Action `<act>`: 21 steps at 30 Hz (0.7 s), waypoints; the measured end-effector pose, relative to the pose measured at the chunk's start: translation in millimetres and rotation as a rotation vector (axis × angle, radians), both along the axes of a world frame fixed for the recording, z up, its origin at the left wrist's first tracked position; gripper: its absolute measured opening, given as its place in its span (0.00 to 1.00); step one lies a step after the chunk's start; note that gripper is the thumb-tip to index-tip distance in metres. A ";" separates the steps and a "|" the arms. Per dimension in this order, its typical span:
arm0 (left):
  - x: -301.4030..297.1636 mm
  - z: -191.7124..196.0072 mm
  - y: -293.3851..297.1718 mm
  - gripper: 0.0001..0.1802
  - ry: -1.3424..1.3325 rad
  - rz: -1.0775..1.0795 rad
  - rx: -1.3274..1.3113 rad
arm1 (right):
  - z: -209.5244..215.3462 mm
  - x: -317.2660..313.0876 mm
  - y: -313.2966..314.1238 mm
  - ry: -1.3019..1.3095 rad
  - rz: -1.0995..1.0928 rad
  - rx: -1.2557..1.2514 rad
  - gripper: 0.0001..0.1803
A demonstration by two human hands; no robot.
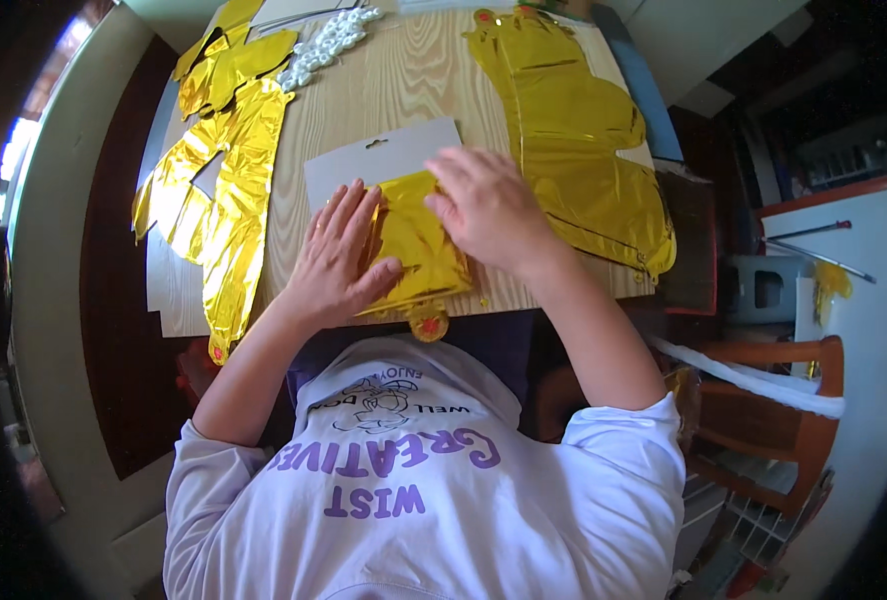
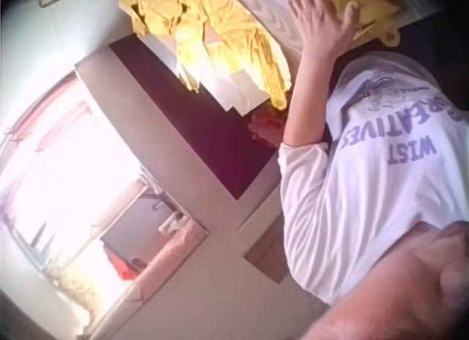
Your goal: Folding gold foil star-shaped balloons and placing them on card backings.
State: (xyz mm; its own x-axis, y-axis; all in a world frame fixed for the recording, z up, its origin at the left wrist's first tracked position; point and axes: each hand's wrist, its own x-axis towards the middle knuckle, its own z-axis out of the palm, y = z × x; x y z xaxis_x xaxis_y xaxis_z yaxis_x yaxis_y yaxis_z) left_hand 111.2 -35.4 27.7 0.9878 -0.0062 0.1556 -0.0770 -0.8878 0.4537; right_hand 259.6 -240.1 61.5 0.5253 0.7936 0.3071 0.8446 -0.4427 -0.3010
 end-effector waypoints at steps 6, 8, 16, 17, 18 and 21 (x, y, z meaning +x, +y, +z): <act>37.9 -2.2 70.2 0.34 -0.144 0.024 -0.170 | -30.4 15.3 18.1 0.031 0.073 -0.160 0.28; 47.0 -8.6 80.6 0.33 -0.088 0.023 -0.117 | -27.9 21.4 19.6 0.057 0.069 -0.178 0.28; 26.3 -9.2 66.5 0.40 -0.106 -0.121 -0.020 | -42.2 18.1 3.1 -0.039 -0.008 -0.171 0.25; 20.1 -6.1 63.7 0.40 -0.090 -0.126 -0.016 | -40.3 16.1 1.7 -0.016 -0.013 -0.173 0.25; 13.8 -3.3 60.7 0.41 -0.075 -0.130 -0.011 | -35.8 14.1 0.6 0.006 -0.018 -0.175 0.24; 9.3 -0.1 60.1 0.41 -0.046 -0.139 -0.015 | -24.2 14.7 1.8 0.042 -0.012 -0.174 0.22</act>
State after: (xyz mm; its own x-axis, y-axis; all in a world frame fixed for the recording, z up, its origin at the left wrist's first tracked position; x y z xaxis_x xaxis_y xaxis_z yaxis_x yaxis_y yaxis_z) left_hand 120.5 24.6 27.7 0.9694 -0.1398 0.2019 -0.2199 -0.8602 0.4601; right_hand 274.3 -238.2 37.3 0.5444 0.8264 0.1436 0.8274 -0.5010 -0.2538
